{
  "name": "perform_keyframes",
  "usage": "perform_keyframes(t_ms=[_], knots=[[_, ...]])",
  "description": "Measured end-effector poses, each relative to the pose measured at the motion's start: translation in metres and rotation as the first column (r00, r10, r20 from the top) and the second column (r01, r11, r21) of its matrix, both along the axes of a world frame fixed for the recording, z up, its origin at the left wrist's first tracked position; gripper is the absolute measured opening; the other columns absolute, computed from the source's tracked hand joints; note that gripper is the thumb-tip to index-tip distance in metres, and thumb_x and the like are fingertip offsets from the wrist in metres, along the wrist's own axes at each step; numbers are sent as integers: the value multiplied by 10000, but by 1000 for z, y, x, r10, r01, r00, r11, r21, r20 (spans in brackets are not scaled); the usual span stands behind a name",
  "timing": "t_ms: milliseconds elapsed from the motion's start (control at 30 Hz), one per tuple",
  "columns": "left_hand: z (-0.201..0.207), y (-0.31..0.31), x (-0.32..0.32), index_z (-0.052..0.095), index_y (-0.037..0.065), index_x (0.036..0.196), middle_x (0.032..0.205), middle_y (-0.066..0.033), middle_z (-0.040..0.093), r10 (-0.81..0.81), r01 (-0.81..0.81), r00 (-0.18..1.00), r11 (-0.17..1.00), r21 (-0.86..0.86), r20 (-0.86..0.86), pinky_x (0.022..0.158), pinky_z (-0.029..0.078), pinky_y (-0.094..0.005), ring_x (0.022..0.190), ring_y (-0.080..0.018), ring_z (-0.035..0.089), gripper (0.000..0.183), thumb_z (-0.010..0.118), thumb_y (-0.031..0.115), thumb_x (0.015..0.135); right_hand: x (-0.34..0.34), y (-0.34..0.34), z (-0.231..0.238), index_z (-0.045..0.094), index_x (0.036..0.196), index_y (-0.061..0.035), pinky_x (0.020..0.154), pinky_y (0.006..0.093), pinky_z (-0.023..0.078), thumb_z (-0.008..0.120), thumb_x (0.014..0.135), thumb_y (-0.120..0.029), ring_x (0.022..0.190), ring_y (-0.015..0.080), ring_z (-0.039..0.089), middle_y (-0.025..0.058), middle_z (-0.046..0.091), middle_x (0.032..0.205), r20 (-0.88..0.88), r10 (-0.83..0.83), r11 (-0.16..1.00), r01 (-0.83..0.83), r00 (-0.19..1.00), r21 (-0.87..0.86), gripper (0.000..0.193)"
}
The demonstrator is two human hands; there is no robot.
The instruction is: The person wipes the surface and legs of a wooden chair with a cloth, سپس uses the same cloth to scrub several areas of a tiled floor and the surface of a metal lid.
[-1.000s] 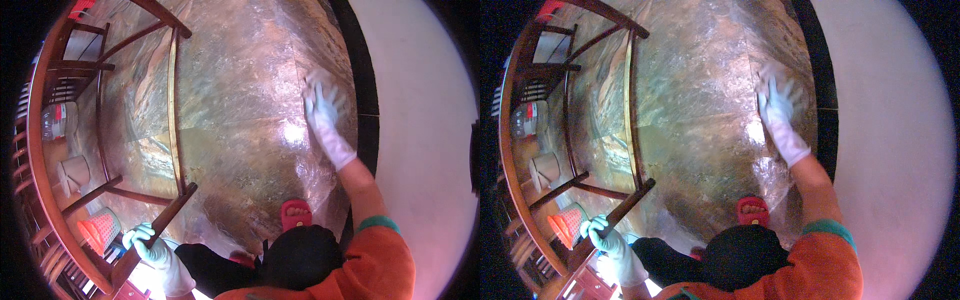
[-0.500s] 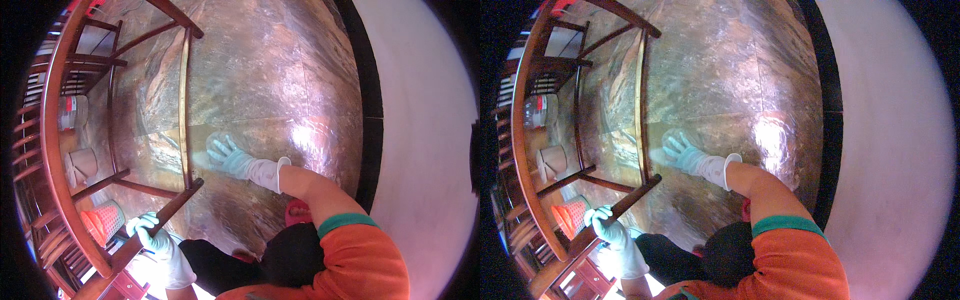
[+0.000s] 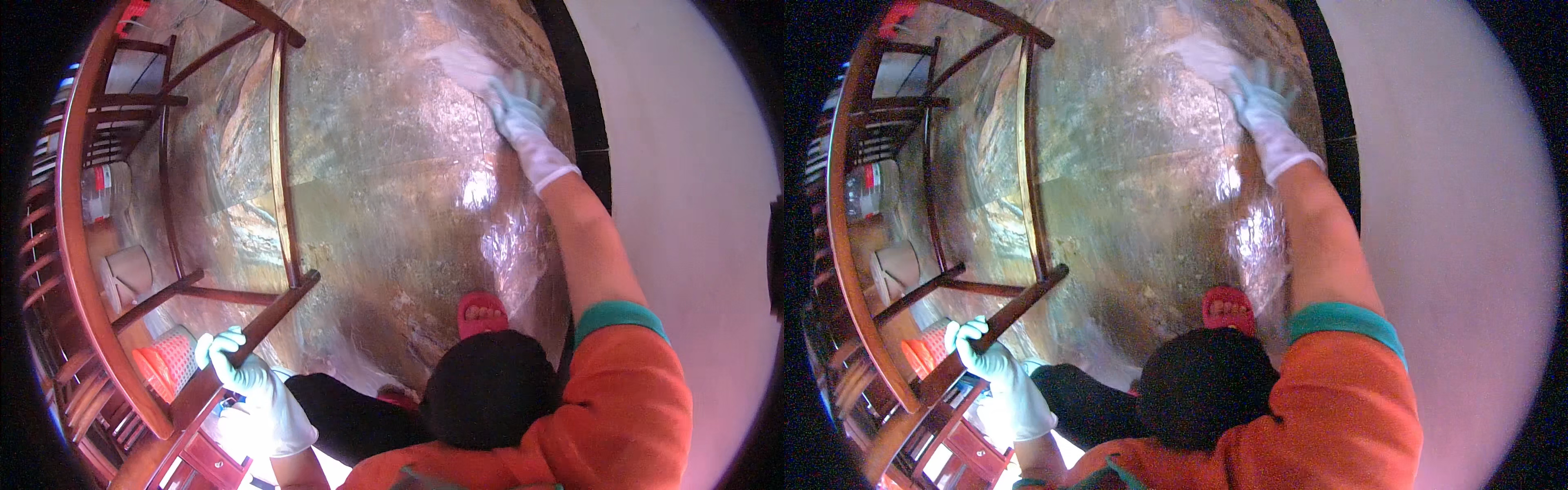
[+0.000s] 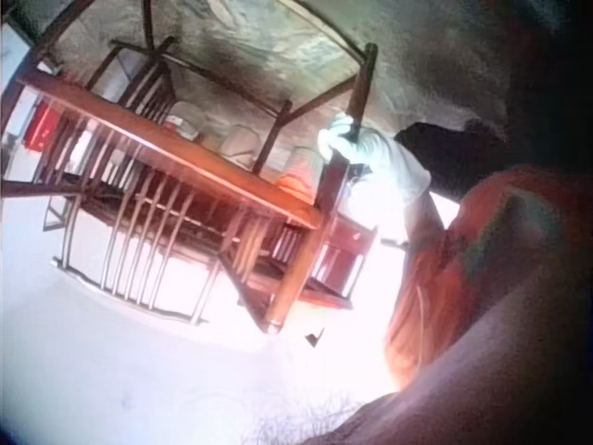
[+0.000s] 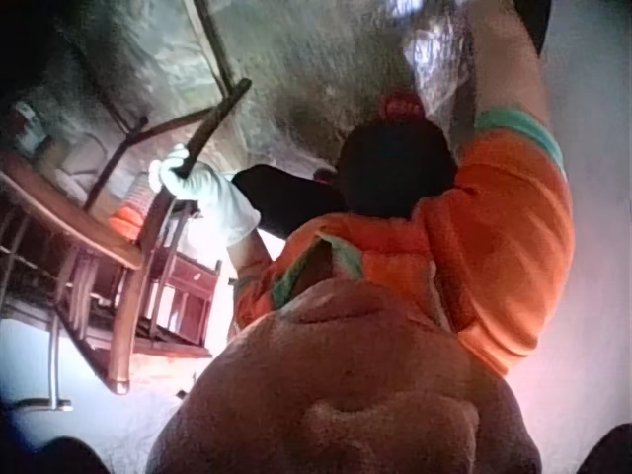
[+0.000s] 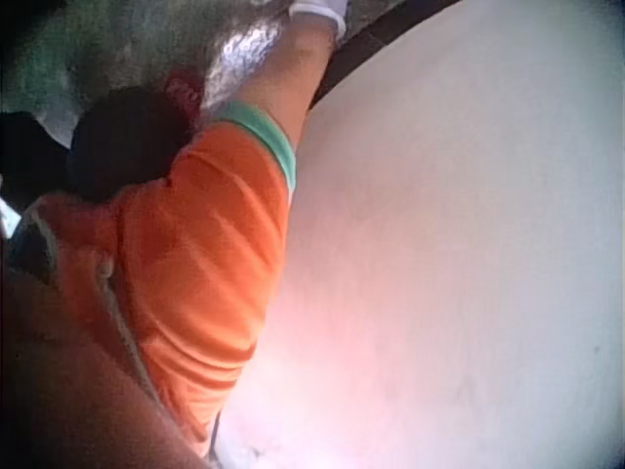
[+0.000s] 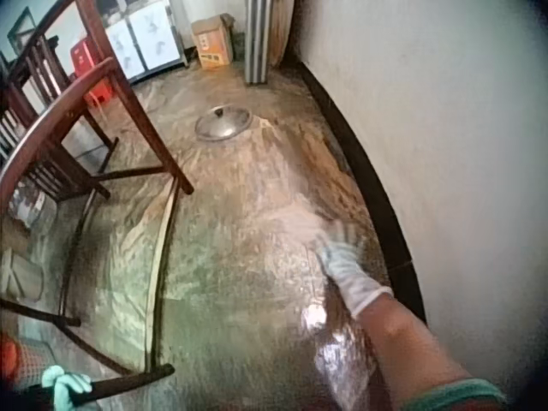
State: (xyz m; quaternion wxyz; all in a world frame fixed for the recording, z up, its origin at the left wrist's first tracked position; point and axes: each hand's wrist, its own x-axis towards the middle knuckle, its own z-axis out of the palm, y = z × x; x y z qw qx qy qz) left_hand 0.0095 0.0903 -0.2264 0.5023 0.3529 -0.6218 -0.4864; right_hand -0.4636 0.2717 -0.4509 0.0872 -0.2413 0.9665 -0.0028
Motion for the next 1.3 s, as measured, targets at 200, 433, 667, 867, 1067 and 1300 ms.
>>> perform_keyframes(t_ms=[200,433,667,867,1067,1300], knots=[[-3,3,-8,458,64,789,658,-24,427,-59,58,998,998,-37,-27,651,422,-336,590,-151,472,154,515,190,855,82,139,-17,398,1344,-316,1060,593,68,339,911,-480,1343,437,129,160,210,1469,-124,-25,998,17,992,-66,467],[-12,0,3,487,37,938,608,-36,482,-47,46,995,999,-5,-89,658,447,-350,570,-153,481,147,501,163,863,246,84,0,397,1350,-311,1008,681,52,530,819,-380,1338,441,128,139,216,1470,110,294,948,-275,949,-161,551],[14,3,-19,459,-4,1001,678,-66,522,-31,32,999,998,-58,20,659,482,-375,585,-190,541,308,583,219,828,284,-11,2,531,1189,-236,999,642,221,502,801,-270,1254,332,361,78,410,1343,-143,971,104,-882,189,-460,391],[12,7,-8,465,14,1038,625,-47,488,-29,29,1000,996,-89,-1,636,459,-363,554,-185,513,351,600,274,844,96,-123,22,511,1227,-208,1067,469,209,572,780,-385,1285,320,307,113,421,1334,-180,662,668,-682,727,-298,485],[18,15,-31,476,83,978,573,-15,428,23,-22,999,999,-40,22,586,392,-313,519,-159,453,341,595,371,838,-71,-152,11,323,1385,-319,1042,608,86,283,913,-530,1357,370,152,86,174,1498,-79,-109,993,105,991,-48,518],[14,11,-29,491,79,965,558,-25,466,59,-58,998,997,-53,22,573,436,-359,471,-188,485,360,657,357,809,36,-304,4,372,1348,-290,1056,563,126,375,875,-492,1301,376,266,41,306,1442,-364,440,877,-480,821,-24,514]])
